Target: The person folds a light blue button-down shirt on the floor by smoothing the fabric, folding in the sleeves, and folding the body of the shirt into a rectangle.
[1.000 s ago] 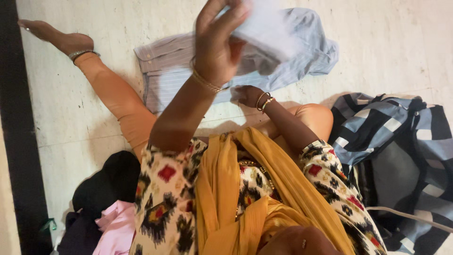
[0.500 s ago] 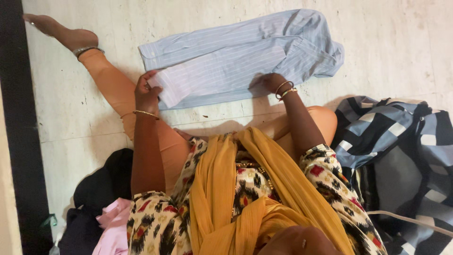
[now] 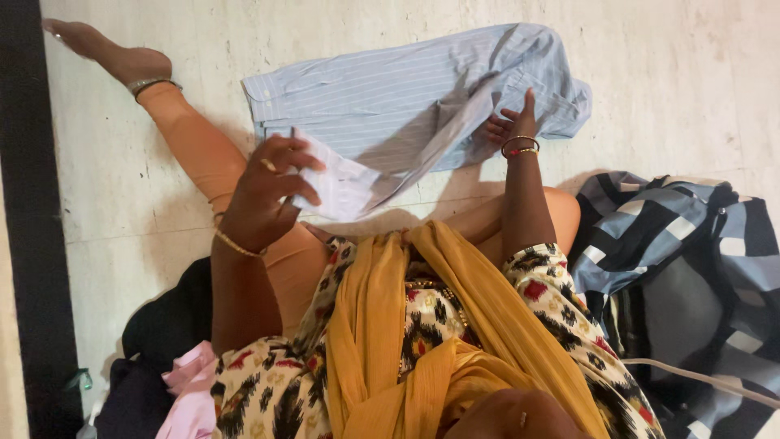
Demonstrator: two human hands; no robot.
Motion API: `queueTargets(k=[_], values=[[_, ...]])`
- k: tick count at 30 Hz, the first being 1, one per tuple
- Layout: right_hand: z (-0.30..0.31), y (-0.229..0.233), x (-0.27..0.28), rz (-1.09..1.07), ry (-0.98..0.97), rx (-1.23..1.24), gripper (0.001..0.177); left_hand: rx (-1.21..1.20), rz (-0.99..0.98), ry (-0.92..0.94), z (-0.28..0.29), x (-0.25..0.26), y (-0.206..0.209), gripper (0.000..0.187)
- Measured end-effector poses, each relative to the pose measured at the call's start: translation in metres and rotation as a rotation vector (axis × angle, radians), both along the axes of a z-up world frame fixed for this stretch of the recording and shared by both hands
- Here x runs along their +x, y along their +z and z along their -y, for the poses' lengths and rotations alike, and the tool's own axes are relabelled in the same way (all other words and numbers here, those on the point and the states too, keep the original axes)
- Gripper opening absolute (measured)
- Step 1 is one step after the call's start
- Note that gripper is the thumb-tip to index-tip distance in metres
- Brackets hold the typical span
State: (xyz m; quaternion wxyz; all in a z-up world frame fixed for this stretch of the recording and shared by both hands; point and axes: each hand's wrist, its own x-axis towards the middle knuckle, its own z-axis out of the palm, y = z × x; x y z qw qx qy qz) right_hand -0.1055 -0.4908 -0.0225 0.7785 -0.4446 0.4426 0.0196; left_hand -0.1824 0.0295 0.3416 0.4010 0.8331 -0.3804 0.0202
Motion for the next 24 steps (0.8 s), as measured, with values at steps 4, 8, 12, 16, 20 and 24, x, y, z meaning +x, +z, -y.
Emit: queueTargets(k=[4,8,12,16,20,24], values=[[-0.012,-0.004,0.004,-0.040,0.037,-0.152,0.097,-0.023,0.122,0.132,-0.009,-0.014,0.000,0.029],[-0.016,-0.005,0.005,-0.062,-0.093,-0.241,0.088,-0.081,0.144,0.284,-0.014,-0.026,-0.016,0.032],[-0.009,0.001,0.004,-0.040,-0.086,-0.239,0.071,-0.122,0.136,0.268,-0.015,-0.026,-0.028,0.032],[-0.010,0.006,0.009,0.014,-0.090,-0.215,0.049,-0.311,0.119,0.132,-0.009,-0.026,-0.030,0.027],[-0.007,0.004,0.011,-0.021,-0.132,-0.272,0.046,-0.319,0.136,0.089,-0.006,-0.026,-0.031,0.021],[0.013,-0.009,0.022,-0.034,0.025,-0.659,0.036,-0.398,0.253,0.244,-0.016,-0.019,-0.053,0.025]])
